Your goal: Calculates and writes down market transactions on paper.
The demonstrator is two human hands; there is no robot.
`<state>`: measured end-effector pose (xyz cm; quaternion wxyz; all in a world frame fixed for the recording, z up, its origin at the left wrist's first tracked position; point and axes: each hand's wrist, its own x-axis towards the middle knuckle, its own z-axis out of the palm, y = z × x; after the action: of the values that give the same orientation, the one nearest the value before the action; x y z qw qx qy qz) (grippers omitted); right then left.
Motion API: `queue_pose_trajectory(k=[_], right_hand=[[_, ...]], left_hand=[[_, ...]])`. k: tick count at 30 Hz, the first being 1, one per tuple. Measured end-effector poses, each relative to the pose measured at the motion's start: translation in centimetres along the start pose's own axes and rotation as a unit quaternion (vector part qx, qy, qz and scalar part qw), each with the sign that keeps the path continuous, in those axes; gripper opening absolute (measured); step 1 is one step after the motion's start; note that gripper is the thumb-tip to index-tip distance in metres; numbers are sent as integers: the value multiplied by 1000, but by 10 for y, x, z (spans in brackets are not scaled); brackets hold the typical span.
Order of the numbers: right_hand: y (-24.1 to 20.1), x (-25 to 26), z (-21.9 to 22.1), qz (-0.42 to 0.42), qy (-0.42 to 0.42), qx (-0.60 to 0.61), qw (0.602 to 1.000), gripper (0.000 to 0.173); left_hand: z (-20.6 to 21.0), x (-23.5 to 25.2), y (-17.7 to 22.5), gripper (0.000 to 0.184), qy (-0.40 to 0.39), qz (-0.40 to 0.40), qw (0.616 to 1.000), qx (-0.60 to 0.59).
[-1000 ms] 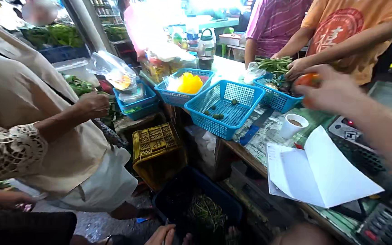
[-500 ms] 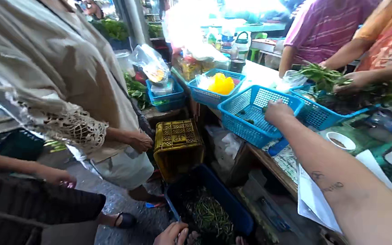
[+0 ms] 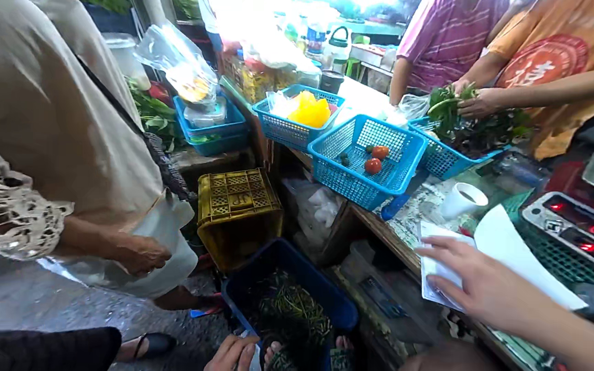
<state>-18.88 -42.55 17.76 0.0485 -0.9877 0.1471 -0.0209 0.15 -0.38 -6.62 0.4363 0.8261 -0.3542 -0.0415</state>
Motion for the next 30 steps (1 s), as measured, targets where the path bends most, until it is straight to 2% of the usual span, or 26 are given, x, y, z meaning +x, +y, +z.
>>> queue_pose_trajectory(k=[2,5,7,10,12,14,16,20,22,25,27,30], right_hand=[[13,-28,27,36,-38,-58,997,40],[42,-58,42,150,-45,-114,981,44],[57,-74,51,187,-34,-120,975,43],[75,-90,72,141,31,-92,985,41],[83,-94,84,83,67,-46,993,50],[86,-96,95,43,72,-24,996,67],[89,-100,106,29,83,-41,995,74],[98,-106,106,39,103,-10,994,61],[100,-108,99,49,91,5,995,63],[100,-110,82,85,27,11,996,69],[106,-106,71,126,-15,16,992,75],[135,-111,71,150,4,3,989,74]], left_hand=[[2,1,7,39,-27,-7,1000,1],[8,3,19,34,-95,-1,995,-39],[17,7,38,34,-130,-50,986,-90],[42,25,78,31,-113,-93,978,-150],[65,47,108,31,-100,-82,971,-201],[89,70,144,32,-112,-65,958,-256],[114,91,178,31,-132,-18,949,-287],[152,118,221,31,-142,120,944,-273],[160,120,228,33,-140,150,943,-263],[167,105,222,36,-126,144,945,-267],[171,86,208,36,-115,121,951,-261],[159,45,193,30,-136,59,968,-205]])
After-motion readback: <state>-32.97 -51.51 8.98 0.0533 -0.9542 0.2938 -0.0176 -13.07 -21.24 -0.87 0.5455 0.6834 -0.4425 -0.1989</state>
